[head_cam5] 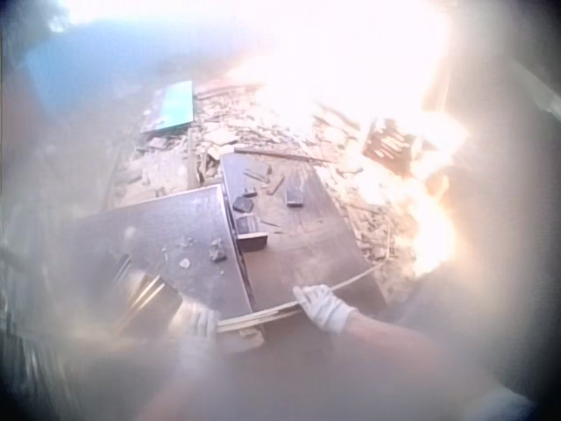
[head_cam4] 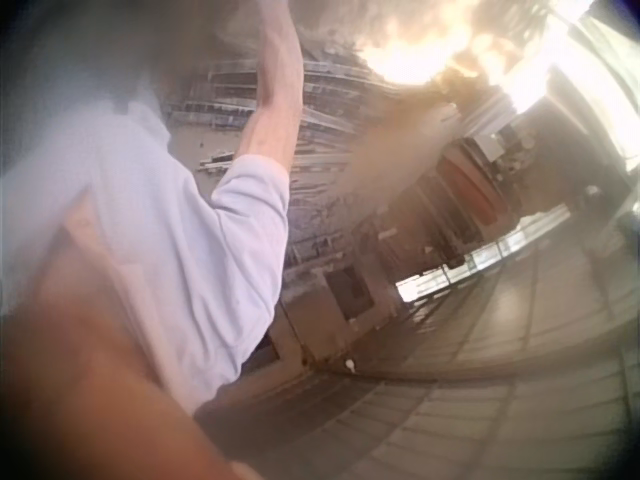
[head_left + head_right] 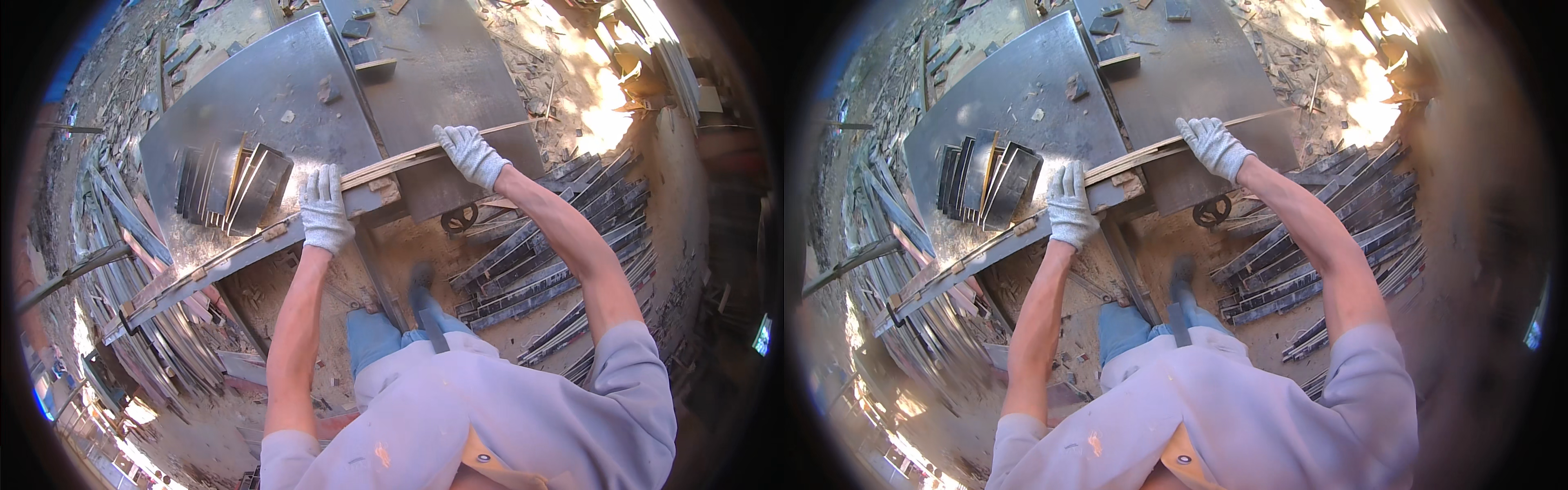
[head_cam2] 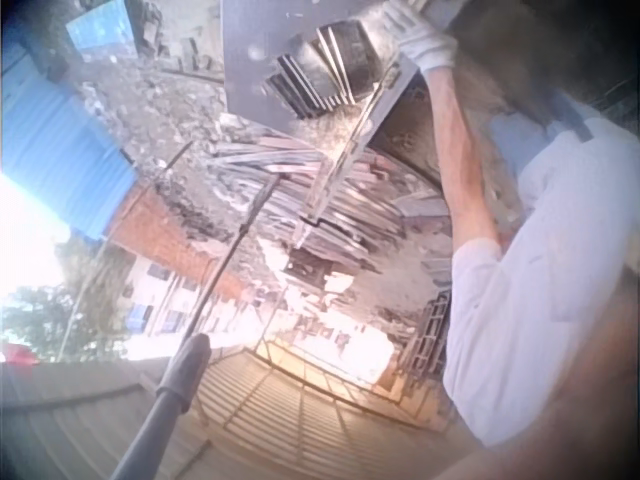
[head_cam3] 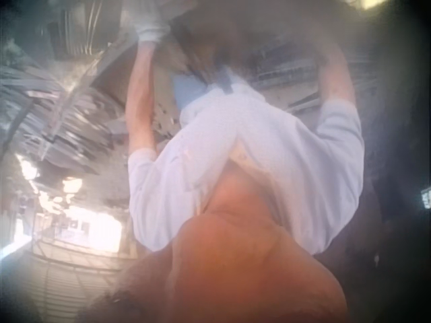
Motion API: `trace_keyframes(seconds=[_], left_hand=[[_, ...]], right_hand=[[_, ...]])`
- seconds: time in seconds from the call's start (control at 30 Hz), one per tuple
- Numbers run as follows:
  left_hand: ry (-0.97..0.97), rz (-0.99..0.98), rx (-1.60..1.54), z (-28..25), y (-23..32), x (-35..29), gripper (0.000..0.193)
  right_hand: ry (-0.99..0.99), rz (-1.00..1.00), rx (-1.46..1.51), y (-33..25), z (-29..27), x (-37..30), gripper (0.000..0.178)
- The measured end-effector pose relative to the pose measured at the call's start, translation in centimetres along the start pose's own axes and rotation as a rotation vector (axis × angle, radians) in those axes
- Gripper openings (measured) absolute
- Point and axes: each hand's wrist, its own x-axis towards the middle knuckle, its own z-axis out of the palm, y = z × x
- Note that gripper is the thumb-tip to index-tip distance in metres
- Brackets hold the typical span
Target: The person selects long wooden strips from a pile, places them on a metal cutting table, and uses a guillotine-style blade to cut them into shorter pieces. The cut pieces are stacked and then moved to a nearby workbench.
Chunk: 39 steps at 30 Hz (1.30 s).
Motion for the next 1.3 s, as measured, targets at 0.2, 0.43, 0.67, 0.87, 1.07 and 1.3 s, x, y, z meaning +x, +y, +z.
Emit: trace_keyframes(seconds=[0.2,0.43,0.67,0.87,1.07,1.3], left_hand=[[0.083,0.000,-0.072,-0.1,0.1,0.4,0.088],[0.126,0.007,-0.009,-1.2,0.9,0.6,0.085],[0.127,0.009,0.034,-0.9,0.6,0.5,0.084],[0.088,-0.016,0.039,-1.6,0.8,0.5,0.081],[0.115,-0.023,0.081,-1.6,1.4,1.5,0.078],[0.161,-0.083,0.072,-1.7,1.1,1.2,0.078]], right_hand=[[0.238,-0.032,-0.052,0.3,-0.1,0.4,0.071],[0.264,0.005,-0.060,1.1,1.3,0.5,0.076],[0.191,0.070,0.075,1.4,1.1,0.3,0.070],[0.025,0.329,0.036,5.5,-0.5,-3.0,0.052],[0.083,0.490,0.064,6.3,0.6,-8.3,0.027],[0.219,0.529,0.372,3.8,-2.8,-19.3,0.019]])
